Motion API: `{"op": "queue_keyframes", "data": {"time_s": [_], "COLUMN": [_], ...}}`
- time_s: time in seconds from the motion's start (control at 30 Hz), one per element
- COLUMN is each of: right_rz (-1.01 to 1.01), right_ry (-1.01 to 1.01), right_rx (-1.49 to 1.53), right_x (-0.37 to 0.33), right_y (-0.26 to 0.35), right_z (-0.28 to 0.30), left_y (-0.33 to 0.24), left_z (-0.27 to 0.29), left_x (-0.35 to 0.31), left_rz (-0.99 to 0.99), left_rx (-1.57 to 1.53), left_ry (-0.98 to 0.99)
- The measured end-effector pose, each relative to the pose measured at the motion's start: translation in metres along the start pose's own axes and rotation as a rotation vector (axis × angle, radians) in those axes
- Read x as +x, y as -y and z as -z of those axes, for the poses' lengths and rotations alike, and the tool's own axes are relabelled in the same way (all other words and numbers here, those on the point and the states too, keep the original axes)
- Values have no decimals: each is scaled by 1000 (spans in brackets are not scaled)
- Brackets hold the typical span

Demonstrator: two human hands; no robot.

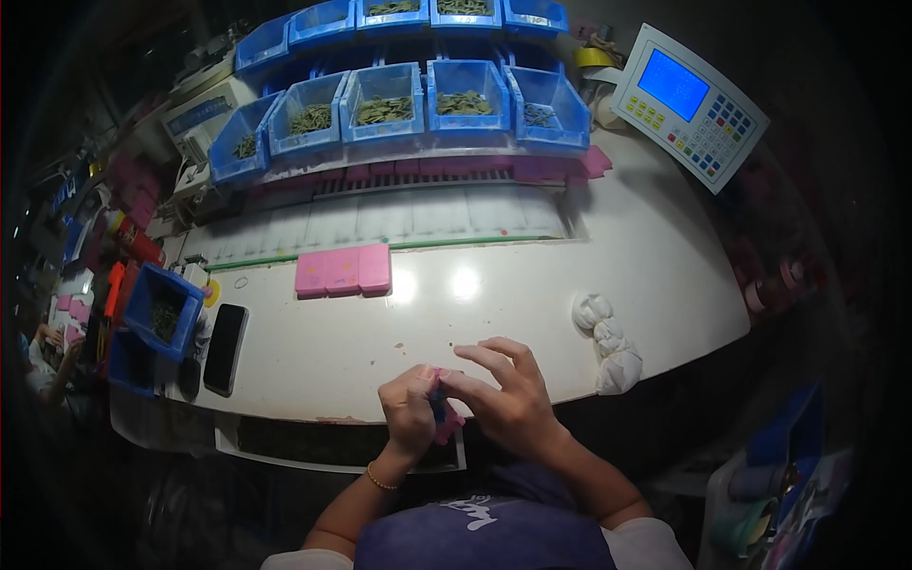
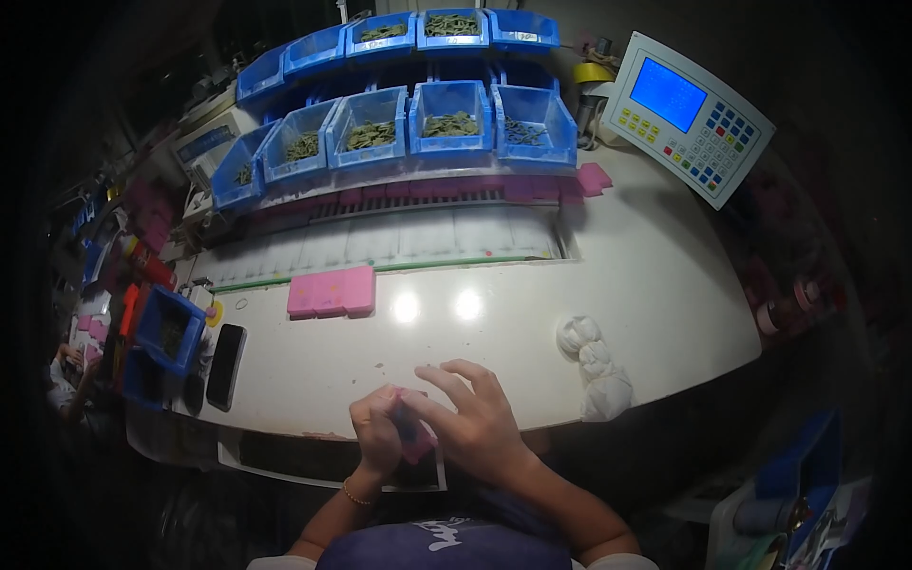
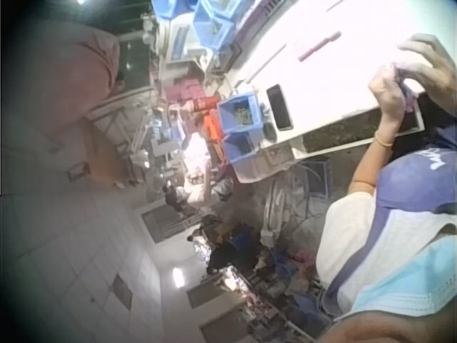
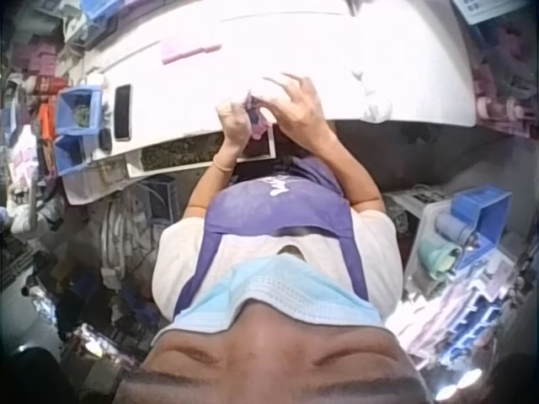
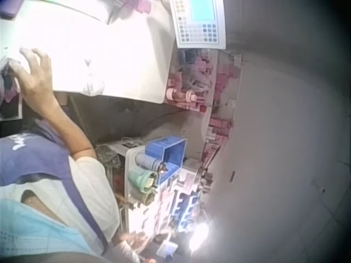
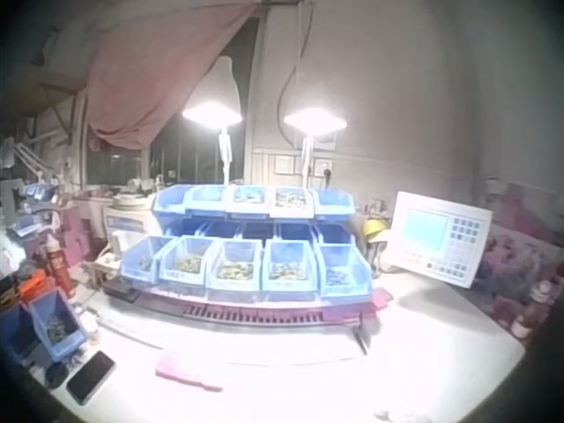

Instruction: Assembling small botanical elements into candle molds using hands and a small needle tool.

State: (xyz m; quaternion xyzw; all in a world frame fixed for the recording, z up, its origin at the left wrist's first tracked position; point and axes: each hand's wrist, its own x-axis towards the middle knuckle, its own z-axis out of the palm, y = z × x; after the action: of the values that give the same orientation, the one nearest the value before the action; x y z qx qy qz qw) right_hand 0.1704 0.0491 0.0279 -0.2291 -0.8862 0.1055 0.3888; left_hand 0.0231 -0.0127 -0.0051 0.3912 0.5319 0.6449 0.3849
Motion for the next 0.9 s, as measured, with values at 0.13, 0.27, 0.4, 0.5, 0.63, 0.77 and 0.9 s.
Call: {"op": "queue_keyframes", "data": {"time_s": [0.13, 0.27, 0.4, 0.5, 0.63, 0.77, 0.9], "right_rz": [15, -30, 19, -164, -10, 47, 76], "right_ry": [36, 168, 276, 113, 141, 79, 67], "right_rx": [53, 142, 223, 393, 127, 63, 82], "right_x": [3, 5, 1, -6, 4, -7, -4], "right_y": [-6, -10, -16, -16, -11, -18, -20], "right_z": [6, 10, 13, 15, 18, 9, 11], "left_y": [13, 10, 4, 15, 14, -4, 11], "left_z": [0, -2, -3, -3, 2, -5, -4], "left_x": [-1, -3, 2, 6, 0, -2, 1], "left_rz": [-162, -140, -93, -125, -1, 158, -32], "left_rx": [149, 148, 120, 92, 48, -92, 85], "left_ry": [59, 92, 55, 30, 76, 143, 158]}}
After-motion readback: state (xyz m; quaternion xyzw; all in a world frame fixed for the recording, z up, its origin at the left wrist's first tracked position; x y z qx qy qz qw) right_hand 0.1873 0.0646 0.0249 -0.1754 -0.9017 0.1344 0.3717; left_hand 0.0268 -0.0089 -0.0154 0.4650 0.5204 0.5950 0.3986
